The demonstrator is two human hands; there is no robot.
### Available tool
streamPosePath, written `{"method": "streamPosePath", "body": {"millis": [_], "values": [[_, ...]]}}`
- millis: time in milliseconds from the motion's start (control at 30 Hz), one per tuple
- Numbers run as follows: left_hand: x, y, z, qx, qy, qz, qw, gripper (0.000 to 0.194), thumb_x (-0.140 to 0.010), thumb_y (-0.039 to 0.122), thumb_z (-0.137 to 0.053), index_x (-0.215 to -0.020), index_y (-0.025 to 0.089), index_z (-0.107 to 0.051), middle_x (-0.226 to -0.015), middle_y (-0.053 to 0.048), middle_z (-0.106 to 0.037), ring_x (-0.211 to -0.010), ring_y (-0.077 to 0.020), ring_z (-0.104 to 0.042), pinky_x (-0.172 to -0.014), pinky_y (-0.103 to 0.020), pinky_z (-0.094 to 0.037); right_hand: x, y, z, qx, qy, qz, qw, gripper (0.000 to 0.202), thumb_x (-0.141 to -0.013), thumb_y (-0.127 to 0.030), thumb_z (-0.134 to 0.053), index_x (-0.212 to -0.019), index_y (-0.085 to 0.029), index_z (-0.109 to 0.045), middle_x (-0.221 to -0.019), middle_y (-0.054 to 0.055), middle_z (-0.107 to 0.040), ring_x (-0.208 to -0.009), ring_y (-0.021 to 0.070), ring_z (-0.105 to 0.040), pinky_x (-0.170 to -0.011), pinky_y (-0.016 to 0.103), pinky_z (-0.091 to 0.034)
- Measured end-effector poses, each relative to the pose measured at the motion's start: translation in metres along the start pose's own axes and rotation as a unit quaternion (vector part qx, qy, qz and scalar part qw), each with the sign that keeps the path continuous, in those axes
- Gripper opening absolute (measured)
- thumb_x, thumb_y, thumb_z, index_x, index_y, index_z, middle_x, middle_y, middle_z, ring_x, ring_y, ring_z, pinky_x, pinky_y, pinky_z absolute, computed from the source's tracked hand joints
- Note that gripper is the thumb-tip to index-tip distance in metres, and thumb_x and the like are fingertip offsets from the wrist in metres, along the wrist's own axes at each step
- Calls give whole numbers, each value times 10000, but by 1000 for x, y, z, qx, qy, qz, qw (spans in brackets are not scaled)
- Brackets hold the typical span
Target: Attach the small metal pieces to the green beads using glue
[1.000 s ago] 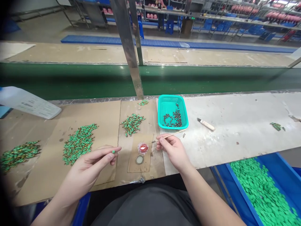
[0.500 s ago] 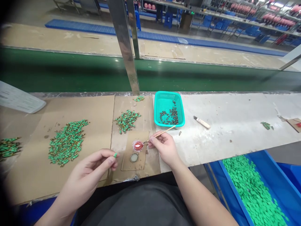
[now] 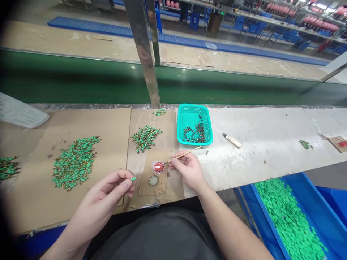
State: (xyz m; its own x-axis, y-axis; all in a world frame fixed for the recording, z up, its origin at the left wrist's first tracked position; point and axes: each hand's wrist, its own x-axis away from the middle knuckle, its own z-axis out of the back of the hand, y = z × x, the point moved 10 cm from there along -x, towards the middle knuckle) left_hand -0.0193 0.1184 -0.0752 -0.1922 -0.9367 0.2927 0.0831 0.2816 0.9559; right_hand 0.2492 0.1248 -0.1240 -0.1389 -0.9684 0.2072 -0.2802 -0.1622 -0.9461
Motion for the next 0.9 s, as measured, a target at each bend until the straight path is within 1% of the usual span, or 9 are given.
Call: {"method": "streamPosePath", "body": {"millis": [200,333,433,500,567,667,733,800,900], "values": [[0,-12,-3,26,-24,14,999,398,-964,640,-921,-973,252,-832,-853,-45,-790,-779,-224,-692,-754,-317,-589,0,0,1,-1,-2,0,1000,499,-793,-635,-1102,-915,-232,-834,-883,69,-878,-809,244,-864,-830,421,-752],[-1,-16,-6,46,-34,19,998,374,-981,618,-925,-971,252,-846,-883,-49,-811,-802,-218,-710,-784,-311,-594,0,-3,1,0,-3,3,1000,508,-778,-647,-1107,-906,-234,-841,-882,72,-888,-813,249,-870,-830,427,-757],[-2,-14,-8,62,-27,18,998,353,-967,591,-950,-942,250,-858,-932,-57,-832,-807,-213,-730,-803,-315,-614,4,-12,-1,-1,-3,11,1000,474,-801,-632,-1097,-901,-243,-847,-886,72,-889,-818,254,-869,-838,442,-764],[-1,-9,-11,73,-17,15,997,363,-941,583,-973,-879,245,-856,-1004,-74,-850,-872,-232,-770,-834,-323,-642,11,-22,-5,-4,-6,21,1000,427,-837,-602,-1083,-912,-250,-854,-901,74,-892,-823,259,-871,-841,452,-767],[1,-4,-18,98,-18,20,995,380,-912,577,-999,-815,241,-850,-1078,-98,-871,-999,-274,-813,-877,-336,-675,21,-36,-11,-9,-11,32,999,378,-869,-567,-1071,-927,-258,-861,-917,74,-894,-842,269,-880,-848,464,-770],[7,3,-36,168,-45,49,983,394,-873,559,-1041,-757,241,-838,-1166,-122,-905,-1180,-330,-839,-941,-358,-720,43,-65,-26,-21,-29,56,998,279,-925,-492,-1048,-944,-278,-869,-941,65,-901,-926,296,-905,-909,496,-772],[12,8,-48,219,-72,67,971,388,-857,534,-1061,-743,244,-830,-1202,-124,-922,-1255,-350,-844,-986,-376,-736,57,-85,-38,-28,-49,76,996,188,-977,-420,-1014,-963,-292,-877,-961,59,-906,-977,304,-914,-949,503,-765],[17,14,-56,253,-96,75,960,365,-856,514,-1068,-758,249,-837,-1209,-118,-932,-1256,-352,-858,-1001,-388,-744,69,-100,-46,-27,-59,87,994,145,-1001,-385,-997,-975,-300,-883,-967,59,-906,-978,299,-909,-922,480,-757],[22,21,-60,272,-115,72,953,343,-861,507,-1070,-784,256,-850,-1174,-102,-937,-1190,-327,-880,-987,-381,-748,79,-112,-50,-10,-56,96,994,125,-1010,-376,-994,-976,-312,-893,-962,61,-902,-948,285,-890,-844,432,-739]]}}
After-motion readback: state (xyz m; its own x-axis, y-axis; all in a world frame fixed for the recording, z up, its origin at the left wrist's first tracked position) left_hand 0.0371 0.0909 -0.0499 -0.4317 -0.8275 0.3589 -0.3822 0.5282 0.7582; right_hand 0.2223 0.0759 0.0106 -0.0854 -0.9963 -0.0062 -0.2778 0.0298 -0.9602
